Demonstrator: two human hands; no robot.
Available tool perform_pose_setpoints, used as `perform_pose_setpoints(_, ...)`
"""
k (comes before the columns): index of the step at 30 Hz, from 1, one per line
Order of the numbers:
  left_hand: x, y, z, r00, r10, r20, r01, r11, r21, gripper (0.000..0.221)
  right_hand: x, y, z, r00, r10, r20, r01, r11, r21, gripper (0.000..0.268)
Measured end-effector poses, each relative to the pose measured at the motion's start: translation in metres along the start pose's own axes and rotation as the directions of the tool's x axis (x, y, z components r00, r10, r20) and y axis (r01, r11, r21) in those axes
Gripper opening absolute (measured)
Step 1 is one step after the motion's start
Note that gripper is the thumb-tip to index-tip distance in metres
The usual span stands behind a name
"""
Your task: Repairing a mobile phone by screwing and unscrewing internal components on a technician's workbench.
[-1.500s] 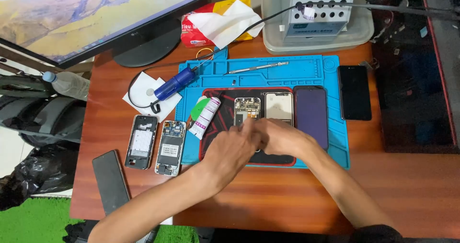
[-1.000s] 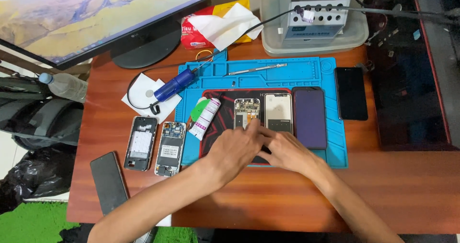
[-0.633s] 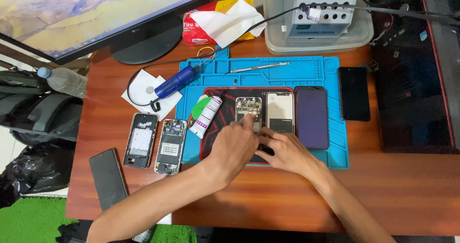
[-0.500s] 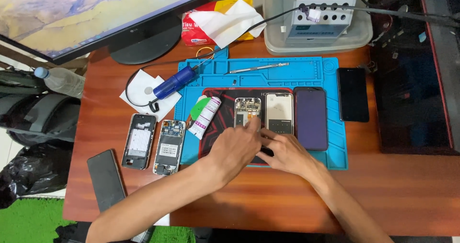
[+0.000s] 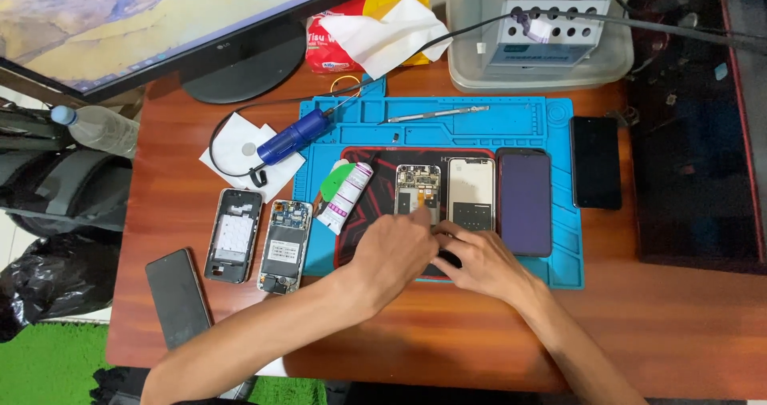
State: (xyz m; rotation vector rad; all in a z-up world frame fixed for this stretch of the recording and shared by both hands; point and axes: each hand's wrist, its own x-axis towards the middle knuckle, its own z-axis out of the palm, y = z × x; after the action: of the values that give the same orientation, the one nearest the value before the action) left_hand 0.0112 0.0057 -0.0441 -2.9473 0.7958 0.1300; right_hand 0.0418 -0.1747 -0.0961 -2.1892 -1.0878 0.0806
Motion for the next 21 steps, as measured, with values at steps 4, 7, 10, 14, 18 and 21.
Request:
perform_pose_setpoints(4, -0.005, 0.0, -0.006, 0.997, 0.06, -0.044, -0.057, 0.996, 0.068, 0.015, 0.004, -0.007, -0.007, 1.0, 0.018, 0.001, -0.018, 0.999, -0.043, 0.014)
perform_pose_setpoints(7, -0.005, 0.001, 0.005, 0.999, -0.021, -0.04, 0.026, 0.991, 0.13, 0.011, 0.001, 0.005, 0.002, 0.998, 0.046, 0.049, -0.045, 0.999, -0.019, 0.011)
perform_pose_setpoints(10, -0.001, -0.006, 0.006, 0.997, 0.06, -0.044, -0.06, 0.998, -0.003, 0.016, 0.007, 0.003, -0.003, 0.997, 0.049, 0.062, -0.048, 0.999, -0.022, 0.01)
perform_pose_setpoints(14, 0.008, -0.038, -0.013, 0.993, 0.022, 0.116, 0.0, 0.982, -0.187, 0.022, 0.024, -0.005, -0.02, 0.983, 0.089, 0.163, -0.099, 0.994, 0.055, 0.015)
perform_pose_setpoints(18, -0.005, -0.086, -0.044, 0.997, -0.076, 0.02, 0.073, 0.819, -0.569, 0.019, 0.029, 0.012, -0.019, 0.987, 0.155, 0.039, -0.16, 0.957, 0.242, 0.017)
perform_pose_setpoints(21, -0.011, -0.086, -0.025, 0.977, -0.193, -0.093, 0.073, 0.707, -0.703, 0.022, 0.031, 0.008, -0.02, 0.985, 0.15, -0.087, -0.116, 0.943, 0.312, 0.005)
